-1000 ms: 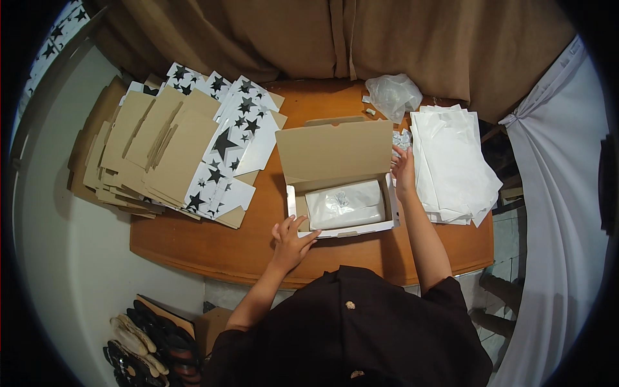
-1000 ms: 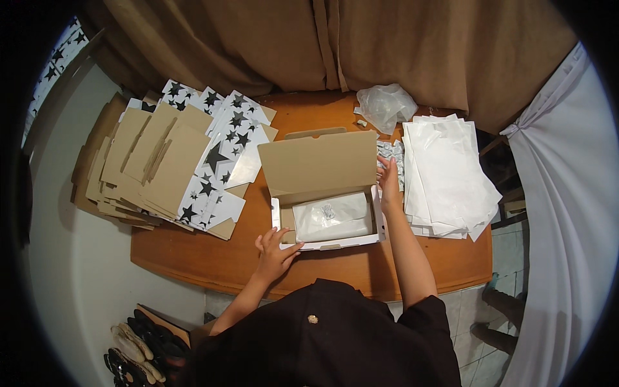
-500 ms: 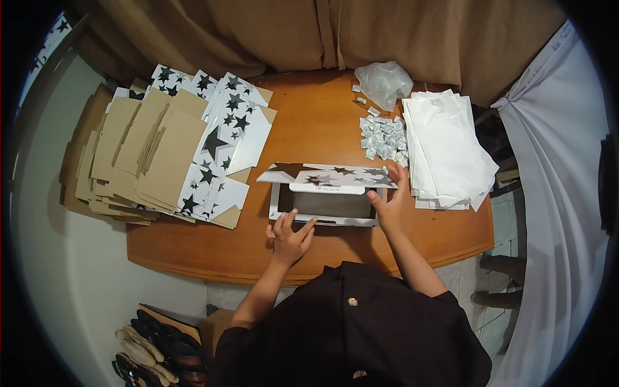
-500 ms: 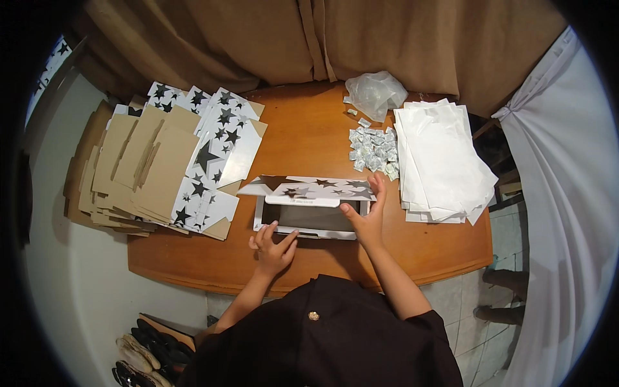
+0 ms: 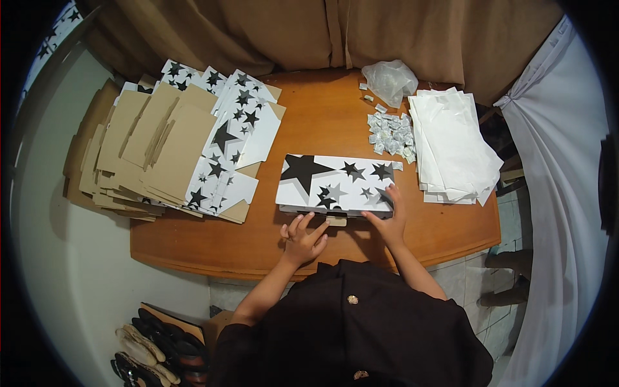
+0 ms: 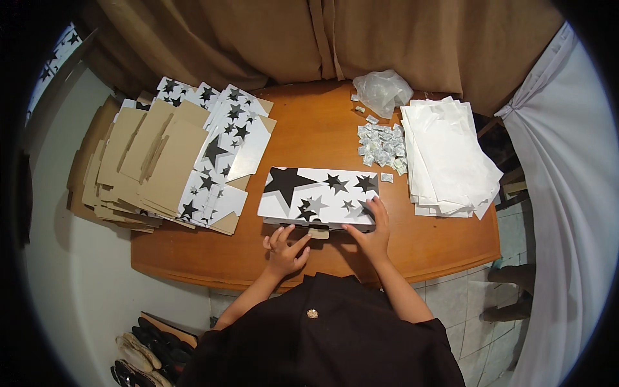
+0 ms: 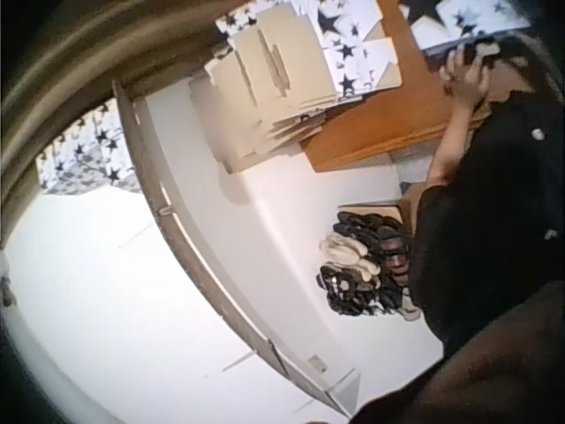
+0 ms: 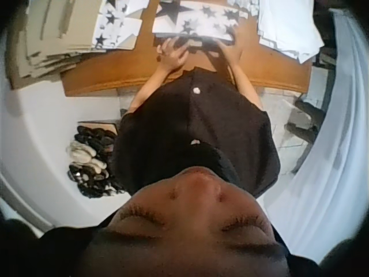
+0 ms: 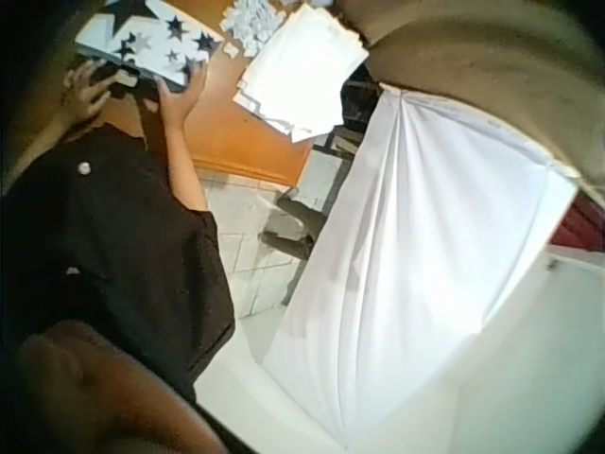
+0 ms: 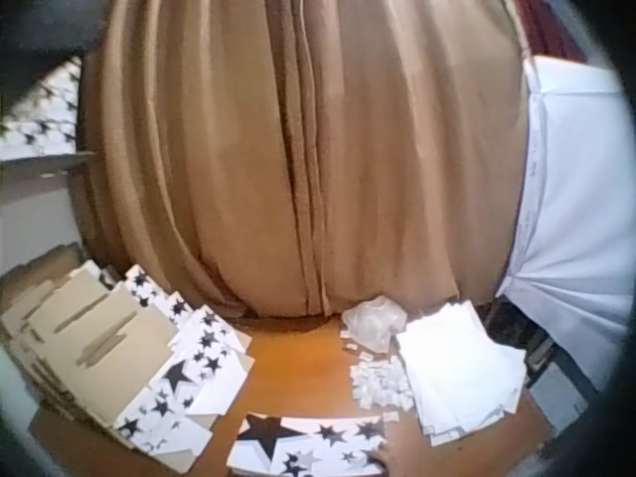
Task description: Fold and assemble cardboard shoe boxes and place them on a shelf.
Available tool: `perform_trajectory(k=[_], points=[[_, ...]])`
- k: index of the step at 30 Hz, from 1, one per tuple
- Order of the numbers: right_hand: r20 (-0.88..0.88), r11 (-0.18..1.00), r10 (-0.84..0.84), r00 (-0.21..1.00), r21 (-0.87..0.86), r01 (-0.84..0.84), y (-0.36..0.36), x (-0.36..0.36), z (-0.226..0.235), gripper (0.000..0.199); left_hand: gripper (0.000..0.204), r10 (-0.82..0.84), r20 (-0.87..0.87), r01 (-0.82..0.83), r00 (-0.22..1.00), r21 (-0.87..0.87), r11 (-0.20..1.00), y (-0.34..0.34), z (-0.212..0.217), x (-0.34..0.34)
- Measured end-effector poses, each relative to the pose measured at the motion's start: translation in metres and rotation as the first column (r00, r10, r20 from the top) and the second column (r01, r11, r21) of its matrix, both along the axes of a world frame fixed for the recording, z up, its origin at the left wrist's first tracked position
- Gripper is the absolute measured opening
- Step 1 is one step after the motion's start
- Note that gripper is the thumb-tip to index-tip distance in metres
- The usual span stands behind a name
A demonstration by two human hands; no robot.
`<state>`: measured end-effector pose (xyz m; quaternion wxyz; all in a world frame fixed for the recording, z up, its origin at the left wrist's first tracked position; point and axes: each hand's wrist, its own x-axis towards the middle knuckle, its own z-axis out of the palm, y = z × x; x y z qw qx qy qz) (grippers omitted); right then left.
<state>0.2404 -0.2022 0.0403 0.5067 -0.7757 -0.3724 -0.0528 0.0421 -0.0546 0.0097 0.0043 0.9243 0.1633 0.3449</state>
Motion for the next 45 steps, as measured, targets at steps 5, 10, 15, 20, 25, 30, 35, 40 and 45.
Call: perform_trajectory(k=[5, 10, 15, 20, 25, 30, 35, 40, 45], points=[[0.014, 1.0, 0.021, 1.0, 0.012, -0.021, -0.003, -0.005, -0.021, 0.054, 0.033, -0.037, 0.041, 0.036, 0.998, 0.021, 0.999, 0.009, -0.007, -0.009], [-0.025, 0.998, 0.038, 0.999, 0.043, -0.037, -0.003, -0.004, -0.024, 0.048, 0.035, 0.111, 0.091, -0.104, 0.99, -0.08, 0.991, 0.038, 0.011, -0.001], [-0.026, 0.998, 0.029, 0.999, 0.051, -0.027, -0.001, -0.007, -0.017, 0.047, 0.02, -0.022, 0.038, 0.029, 0.999, -0.194, 0.981, 0.051, 0.03, 0.003], [0.215, 0.961, -0.019, 0.977, -0.266, 0.077, -0.011, -0.01, 0.001, 0.048, 0.021, -0.044, 0.075, 0.061, 0.996, -0.244, 0.968, 0.051, 0.022, 0.001], [0.368, 0.944, 0.047, 0.929, -0.319, 0.078, -0.017, -0.001, -0.023, 0.044, 0.024, -0.048, 0.102, 0.075, 0.994, -0.273, 0.959, 0.046, 0.014, 0.003], [0.419, 0.94, 0.042, 0.907, -0.324, 0.106, -0.008, 0.001, -0.007, 0.034, 0.023, -0.038, 0.128, 0.076, 0.991, -0.298, 0.951, 0.044, 0.001, 0.009], [0.359, 0.958, 0.223, 0.906, -0.255, -0.134, 0.01, -0.025, 0.012, 0.021, 0.023, -0.002, 0.102, 0.031, 0.995, -0.284, 0.958, 0.038, 0.004, 0.013], [0.489, 0.955, 0.274, 0.828, -0.237, -0.177, 0.028, -0.033, 0.0, 0.025, 0.024, 0.009, 0.119, 0.03, 0.993, -0.317, 0.948, 0.037, 0.006, 0.016], [0.571, 0.952, 0.299, 0.764, -0.23, -0.201, 0.033, -0.027, -0.007, 0.029, 0.023, 0.019, 0.134, 0.026, 0.991, -0.327, 0.945, 0.036, 0.004, 0.016]])
